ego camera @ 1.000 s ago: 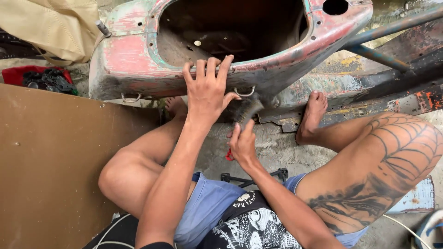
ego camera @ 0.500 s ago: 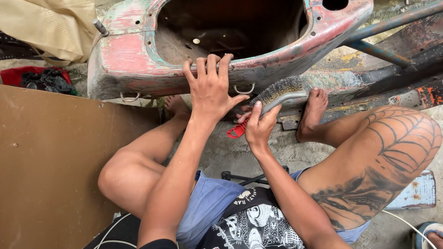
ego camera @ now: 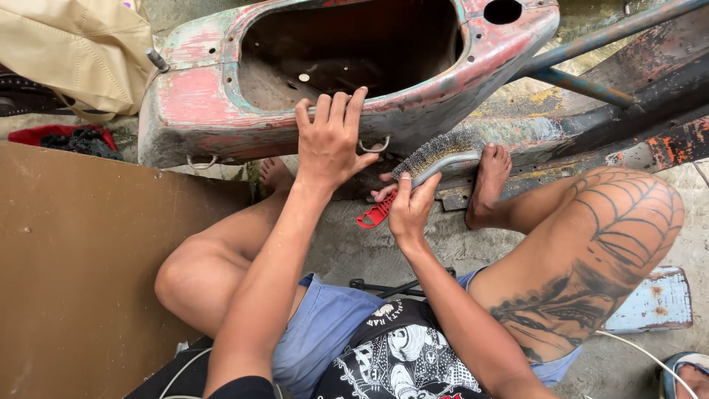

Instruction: The person sits on the floor and uses a wire brush to scrub the exterior surface of a large, weathered metal object. They hold the object steady with one hand while repeatedly brushing the curved surface with the other.

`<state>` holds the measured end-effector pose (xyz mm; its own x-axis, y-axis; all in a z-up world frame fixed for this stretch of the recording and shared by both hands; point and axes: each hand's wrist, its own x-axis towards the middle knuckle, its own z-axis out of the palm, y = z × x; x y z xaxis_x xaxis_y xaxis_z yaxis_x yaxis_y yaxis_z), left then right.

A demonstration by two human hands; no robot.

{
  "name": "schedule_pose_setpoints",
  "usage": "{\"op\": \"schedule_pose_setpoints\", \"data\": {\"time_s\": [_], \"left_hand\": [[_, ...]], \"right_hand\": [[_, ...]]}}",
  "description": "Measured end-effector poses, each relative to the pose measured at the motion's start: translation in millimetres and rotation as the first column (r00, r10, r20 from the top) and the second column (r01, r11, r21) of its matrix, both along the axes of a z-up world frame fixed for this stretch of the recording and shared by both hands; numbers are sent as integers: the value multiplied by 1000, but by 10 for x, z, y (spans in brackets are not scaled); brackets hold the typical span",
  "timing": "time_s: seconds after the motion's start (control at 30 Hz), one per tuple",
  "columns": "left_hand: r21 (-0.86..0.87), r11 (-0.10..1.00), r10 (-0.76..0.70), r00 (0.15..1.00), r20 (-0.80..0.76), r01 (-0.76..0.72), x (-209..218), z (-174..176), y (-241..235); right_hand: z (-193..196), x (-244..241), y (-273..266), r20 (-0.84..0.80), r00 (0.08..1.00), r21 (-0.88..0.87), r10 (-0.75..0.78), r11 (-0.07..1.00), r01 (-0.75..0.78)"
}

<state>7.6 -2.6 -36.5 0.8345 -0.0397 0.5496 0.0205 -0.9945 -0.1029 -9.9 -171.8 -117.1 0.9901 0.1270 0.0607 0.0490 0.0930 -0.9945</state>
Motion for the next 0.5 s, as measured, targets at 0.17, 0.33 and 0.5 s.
{"op": "schedule_pose_setpoints", "data": {"time_s": [0.17, 0.33, 0.5], "left_hand": [[7, 1000, -28, 999, -23, 28, -30, 107, 23], [-23, 999, -39, 999, -34, 39, -33, 110, 47], [-68, 995, -75, 989, -131, 66, 43, 72, 155]], "right_hand": [[-131, 37, -55, -28, 999, 5, 19, 1000, -19], [-87, 56, -55, -21, 999, -12, 38, 999, -38], [203, -22, -38, 2, 999, -101, 49, 994, -48]]}}
